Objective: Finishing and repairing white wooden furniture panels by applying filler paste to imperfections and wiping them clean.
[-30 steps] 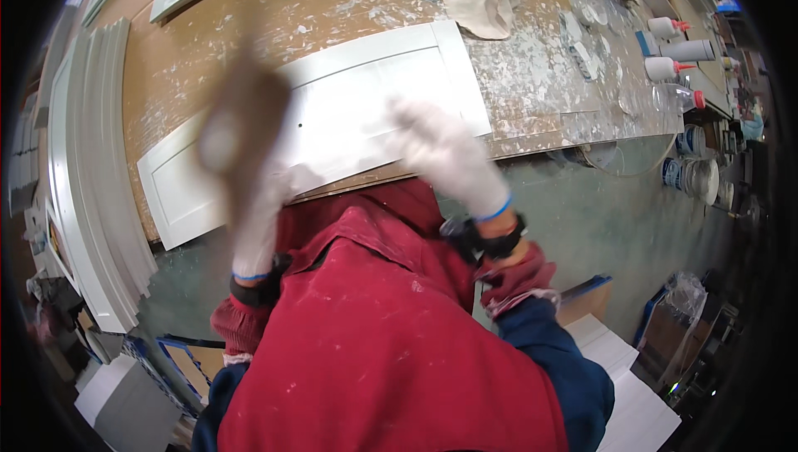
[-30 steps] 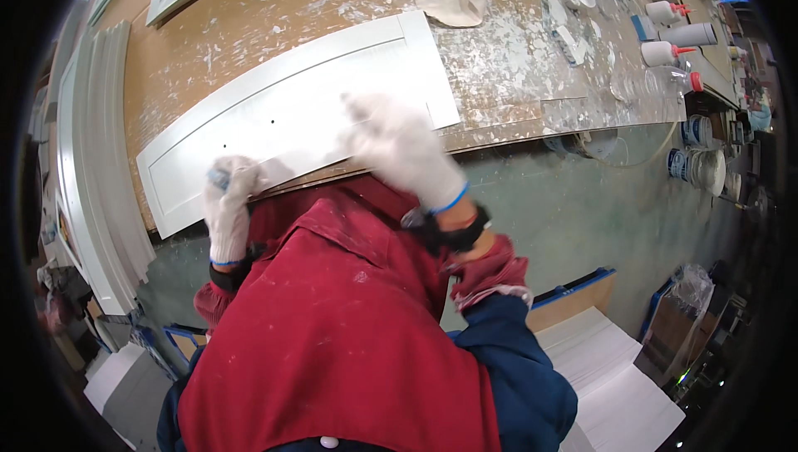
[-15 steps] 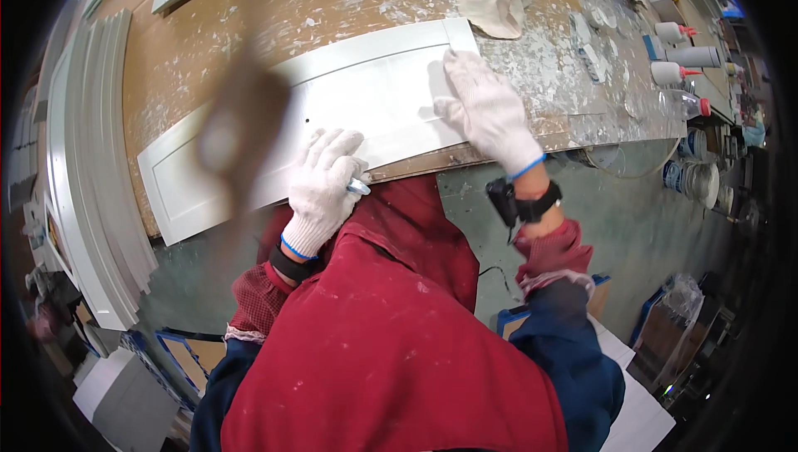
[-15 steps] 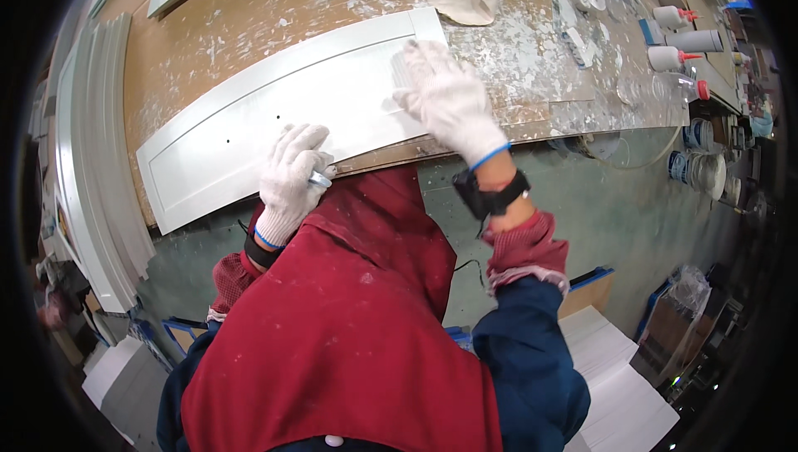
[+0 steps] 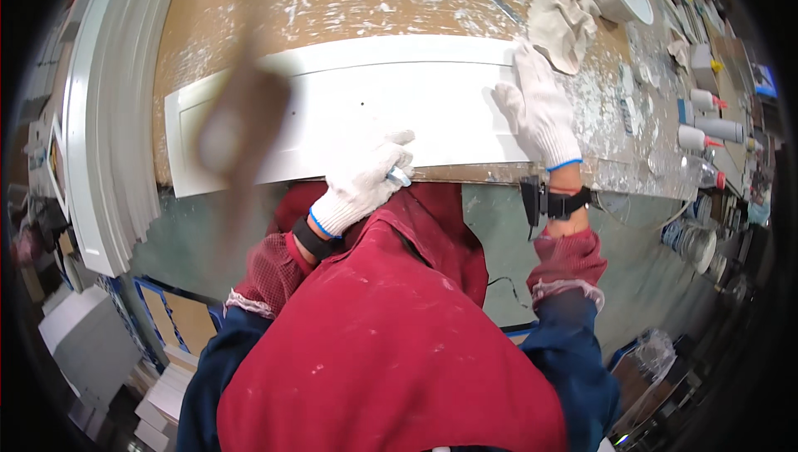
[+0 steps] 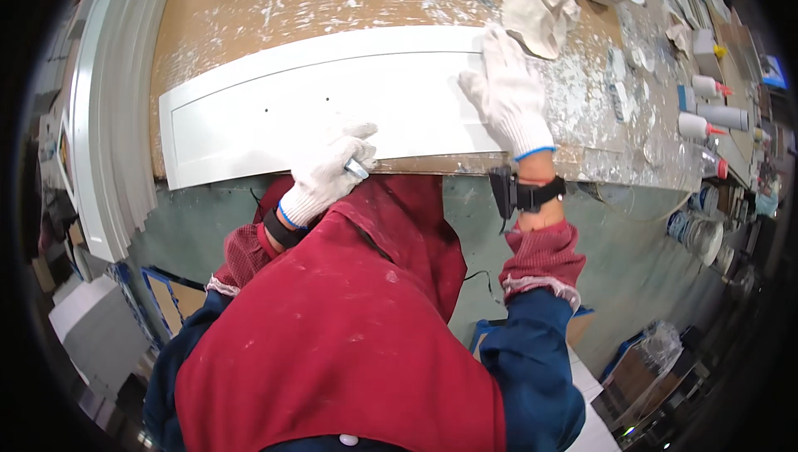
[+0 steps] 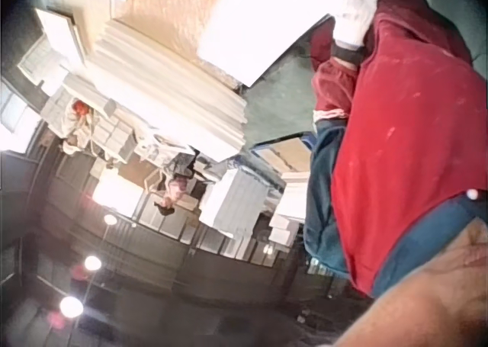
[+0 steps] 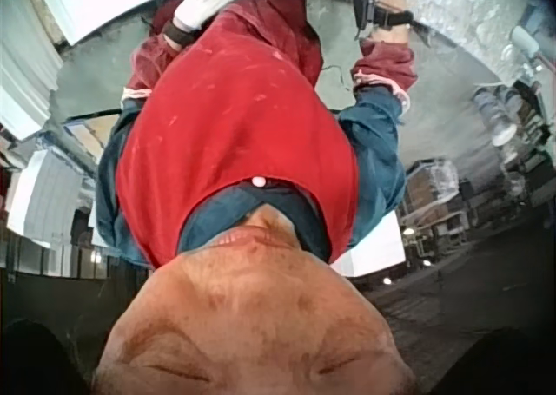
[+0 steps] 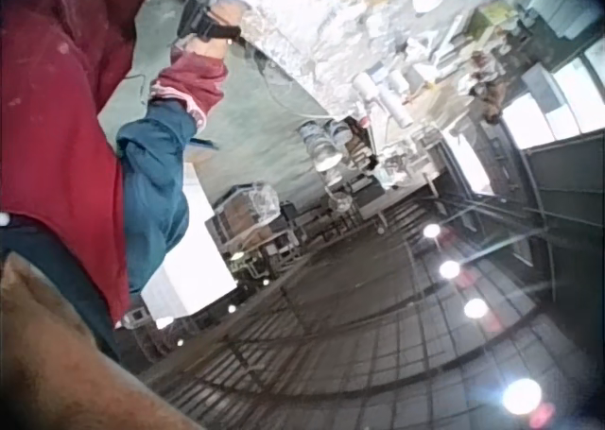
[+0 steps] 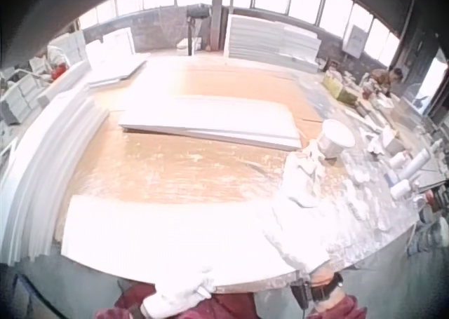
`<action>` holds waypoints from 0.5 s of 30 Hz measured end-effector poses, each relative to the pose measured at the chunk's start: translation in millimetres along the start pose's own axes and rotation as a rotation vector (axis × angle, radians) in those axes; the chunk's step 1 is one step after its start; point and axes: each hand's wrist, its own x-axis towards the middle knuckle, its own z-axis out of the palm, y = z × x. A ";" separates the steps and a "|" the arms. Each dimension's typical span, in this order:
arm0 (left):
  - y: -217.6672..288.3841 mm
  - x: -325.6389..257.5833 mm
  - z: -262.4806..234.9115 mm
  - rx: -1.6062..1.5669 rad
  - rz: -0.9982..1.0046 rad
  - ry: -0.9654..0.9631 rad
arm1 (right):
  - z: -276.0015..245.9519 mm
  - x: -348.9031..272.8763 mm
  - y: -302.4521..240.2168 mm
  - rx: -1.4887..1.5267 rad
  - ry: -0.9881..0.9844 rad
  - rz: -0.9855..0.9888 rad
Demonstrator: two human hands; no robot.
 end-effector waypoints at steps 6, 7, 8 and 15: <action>31.3 4.7 -28.3 0.004 -0.107 -0.064 | -24.5 -1.4 -6.3 0.201 -0.213 0.338; 35.7 4.9 -30.9 -0.043 -0.212 -0.090 | -23.3 -7.1 -5.5 0.214 -0.121 0.267; 40.9 7.0 -34.3 -0.038 -0.219 -0.073 | -23.8 -13.1 -7.8 0.229 -0.029 0.197; 46.7 13.5 -29.6 -0.330 -0.266 0.241 | -26.3 -60.3 -145.5 1.128 -0.269 0.212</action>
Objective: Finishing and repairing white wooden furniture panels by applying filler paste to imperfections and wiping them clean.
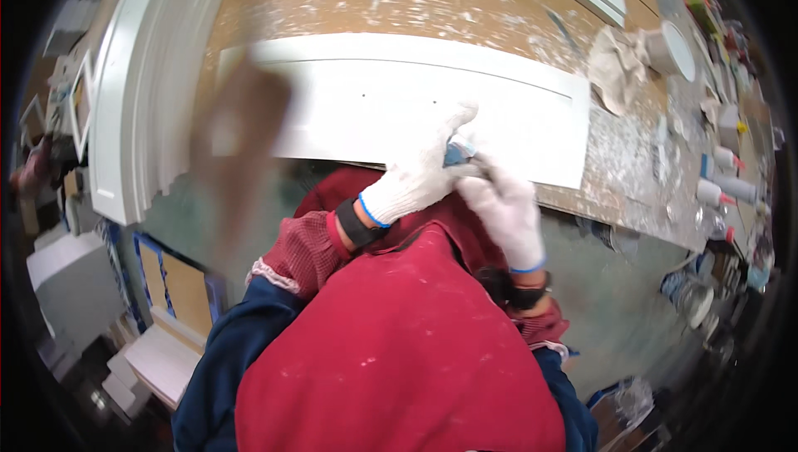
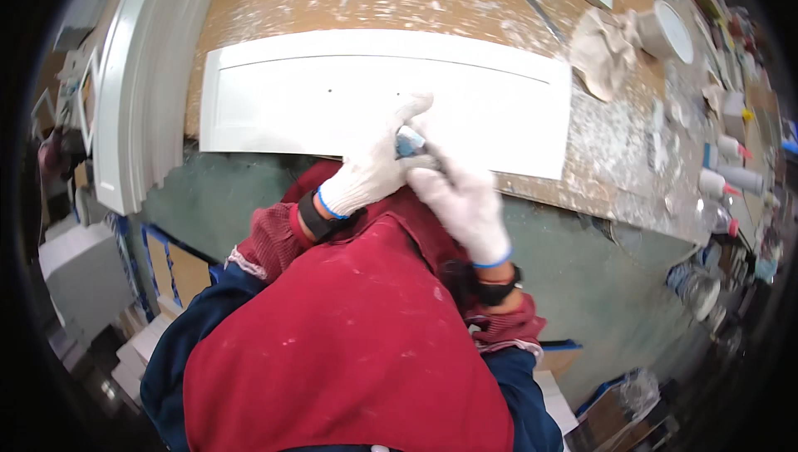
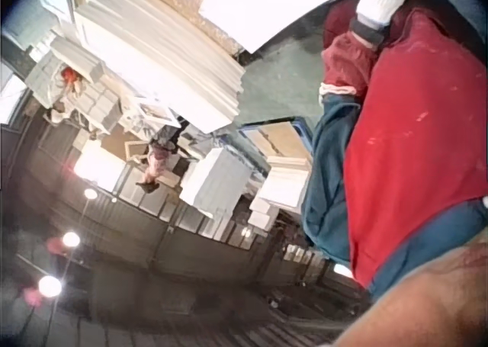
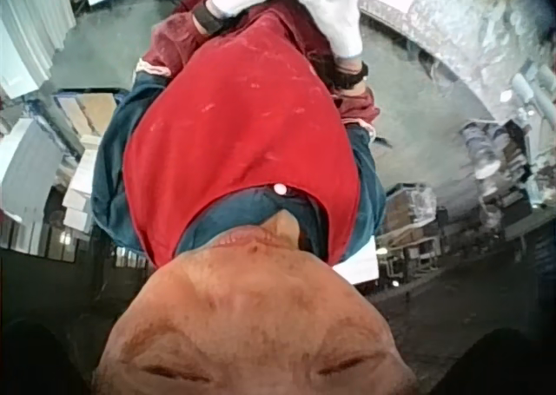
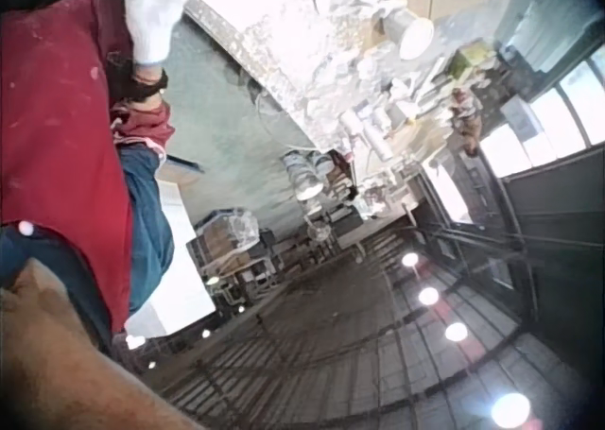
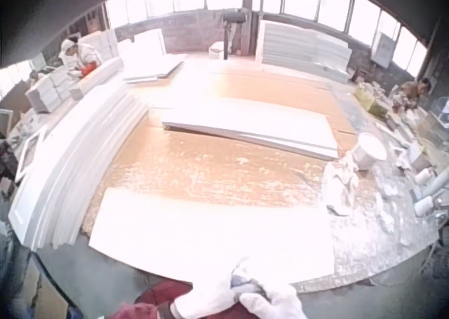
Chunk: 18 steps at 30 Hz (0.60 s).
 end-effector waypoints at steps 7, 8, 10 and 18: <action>11.6 -18.6 3.9 0.351 0.064 -0.242 | 34.6 -8.4 24.6 0.179 0.345 -0.138; 15.4 -18.8 7.1 0.336 0.069 -0.262 | 32.2 -13.7 24.4 0.218 0.336 -0.106; 19.4 -20.3 9.3 0.422 0.059 -0.367 | 29.6 -23.2 20.8 0.253 0.323 -0.073; 4.9 -10.4 0.6 0.828 0.500 -0.167 | -39.0 -62.3 31.8 0.356 0.644 0.259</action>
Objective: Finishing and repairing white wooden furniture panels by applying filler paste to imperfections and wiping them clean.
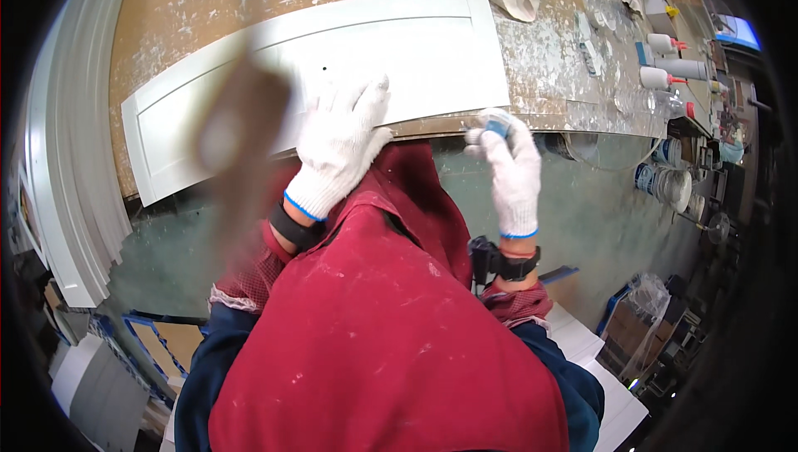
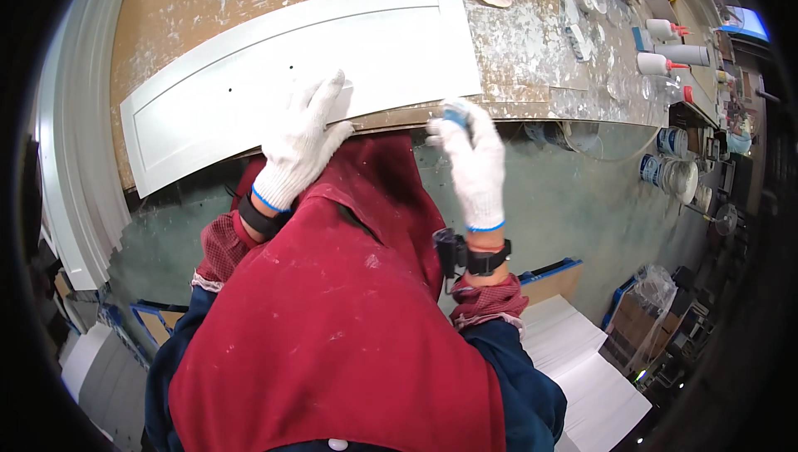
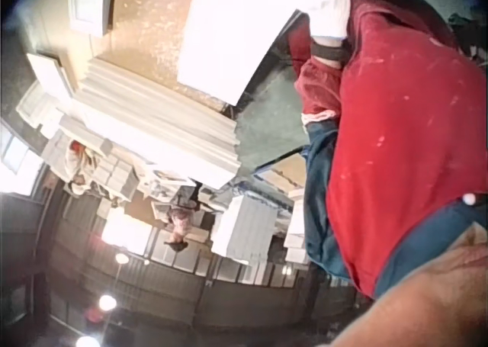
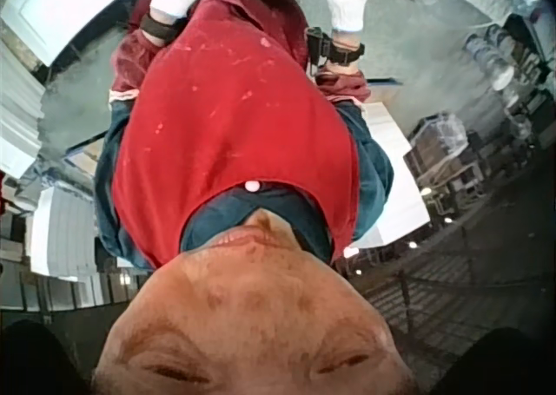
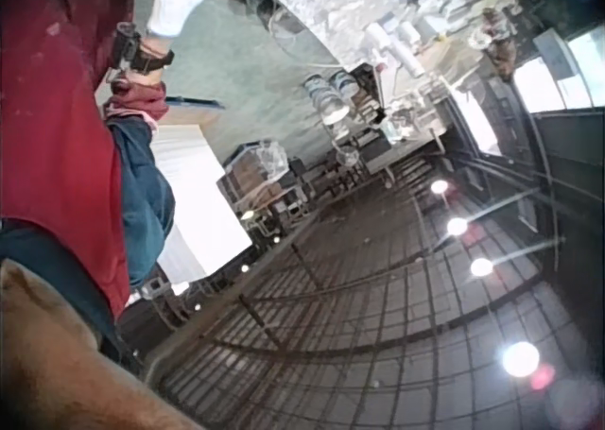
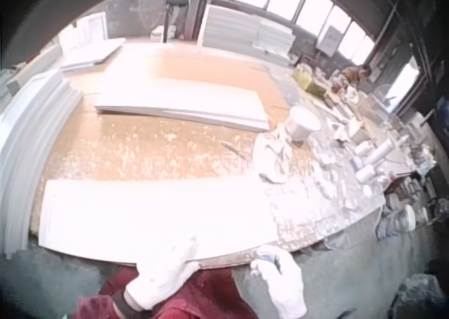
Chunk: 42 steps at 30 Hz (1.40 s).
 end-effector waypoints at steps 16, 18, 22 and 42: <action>-16.1 -17.2 24.8 -0.085 -0.033 -0.076 | -28.6 57.8 -11.5 -0.921 -0.006 -0.410; -15.8 -16.7 22.5 -0.082 -0.031 -0.070 | -28.7 60.8 -7.0 -0.949 0.001 -0.431; -22.5 -19.9 34.0 -0.059 0.041 0.066 | -30.1 67.8 2.4 -1.056 0.027 -0.502; -20.1 -16.6 25.3 -0.019 0.033 0.009 | -26.7 68.9 1.8 -1.130 0.019 -0.577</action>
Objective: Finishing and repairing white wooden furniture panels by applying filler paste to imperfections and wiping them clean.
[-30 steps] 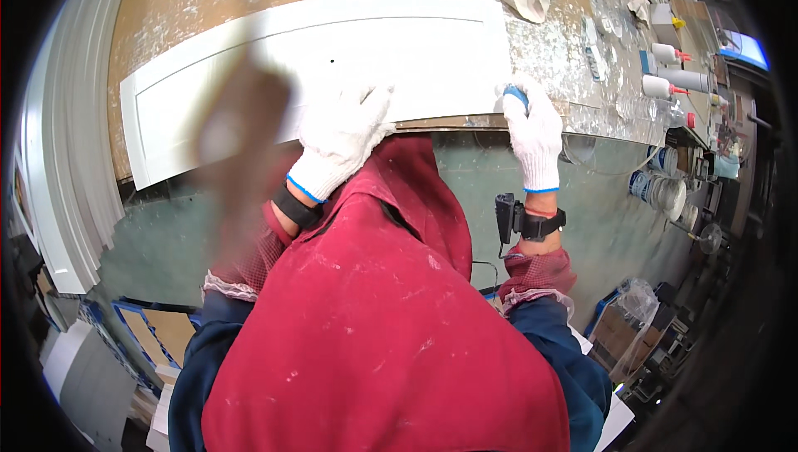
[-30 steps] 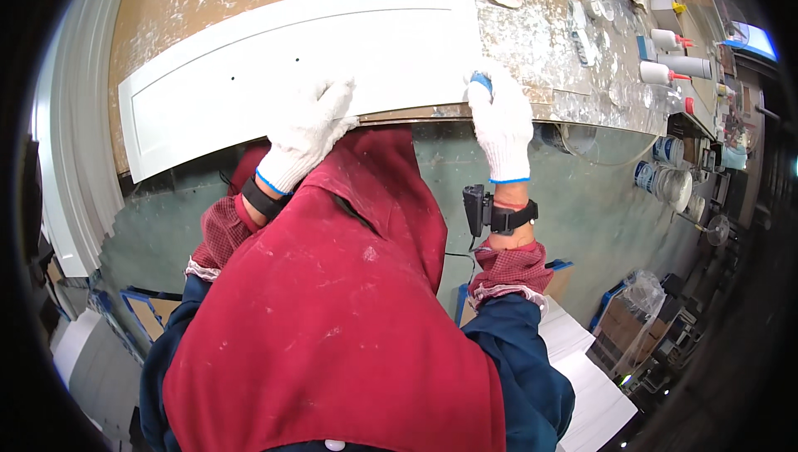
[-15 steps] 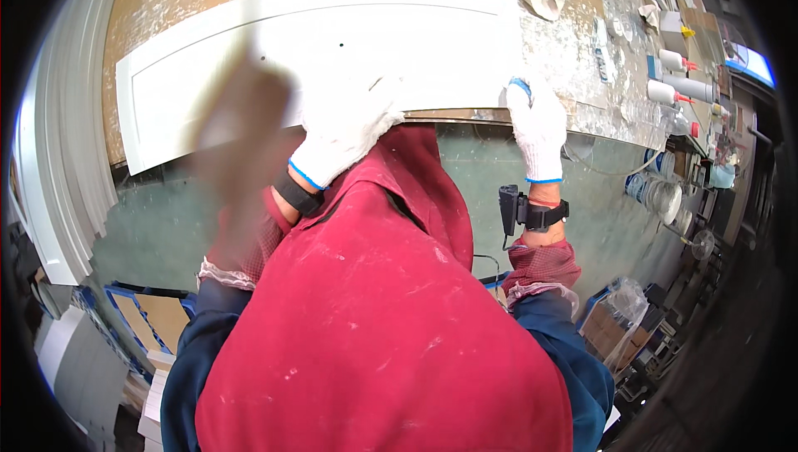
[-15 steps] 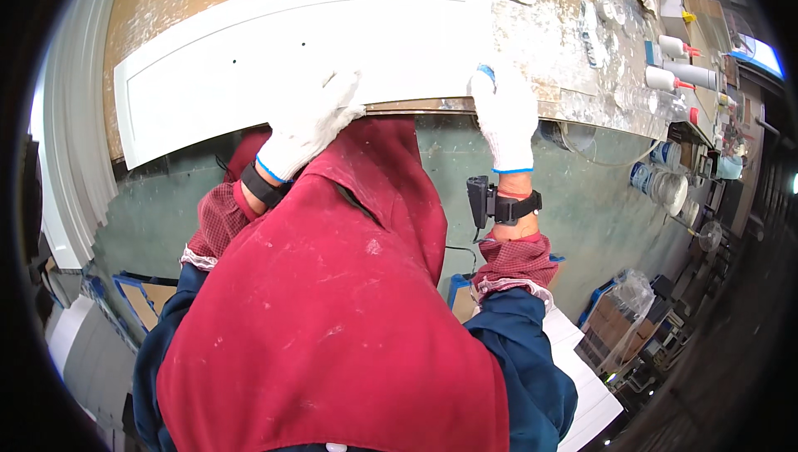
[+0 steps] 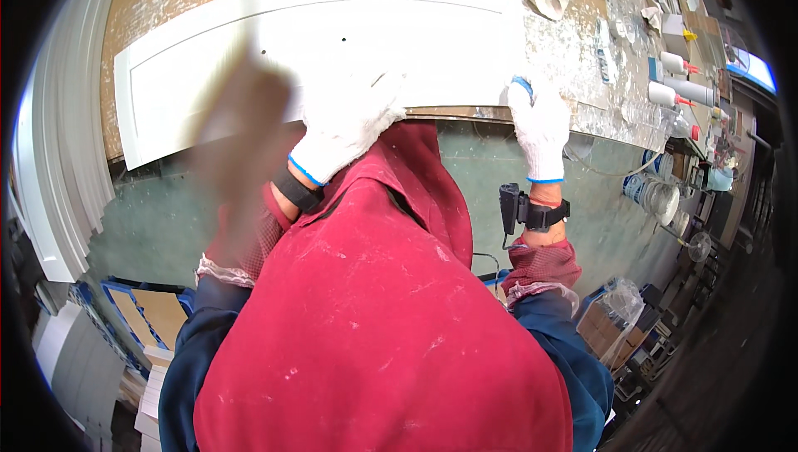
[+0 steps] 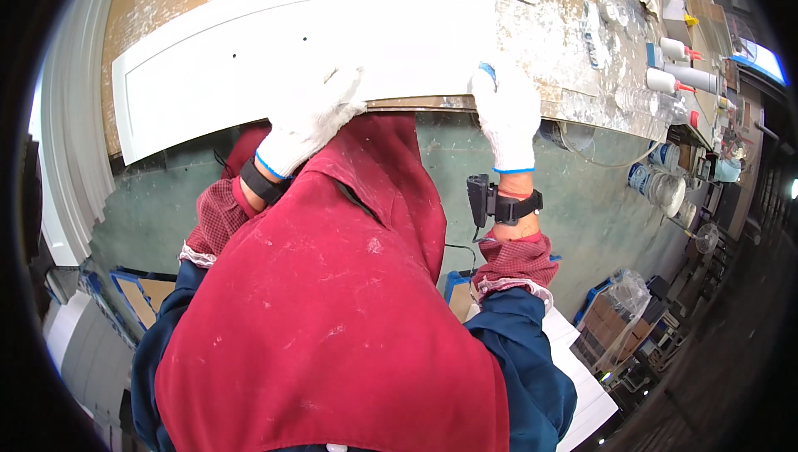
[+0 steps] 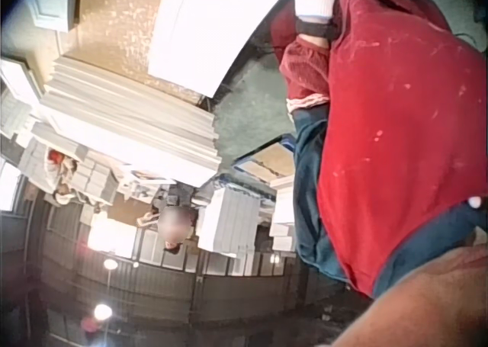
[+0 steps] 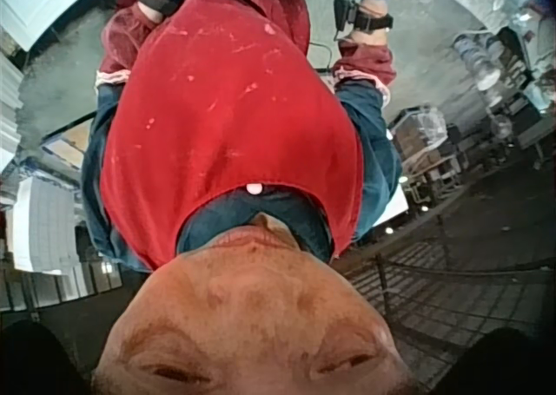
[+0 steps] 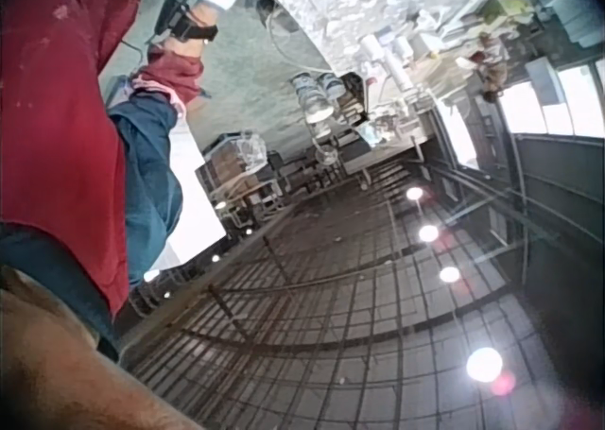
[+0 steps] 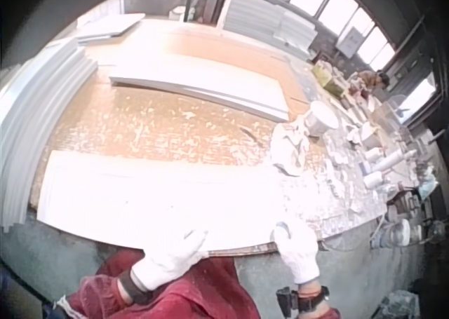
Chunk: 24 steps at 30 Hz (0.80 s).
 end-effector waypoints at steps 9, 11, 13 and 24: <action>-2.3 -2.8 4.4 0.009 0.007 0.028 | 4.2 -0.3 7.7 -0.020 -0.013 -0.015; -1.5 -2.1 3.8 -0.003 -0.003 -0.007 | 3.3 -1.2 6.0 -0.025 0.003 -0.008; -1.7 -2.1 2.6 -0.022 -0.024 -0.038 | -1.7 -1.3 2.5 -0.011 -0.056 0.025; -4.8 -4.9 8.9 -0.001 0.017 0.045 | -2.1 -8.4 7.0 -0.004 -0.056 0.025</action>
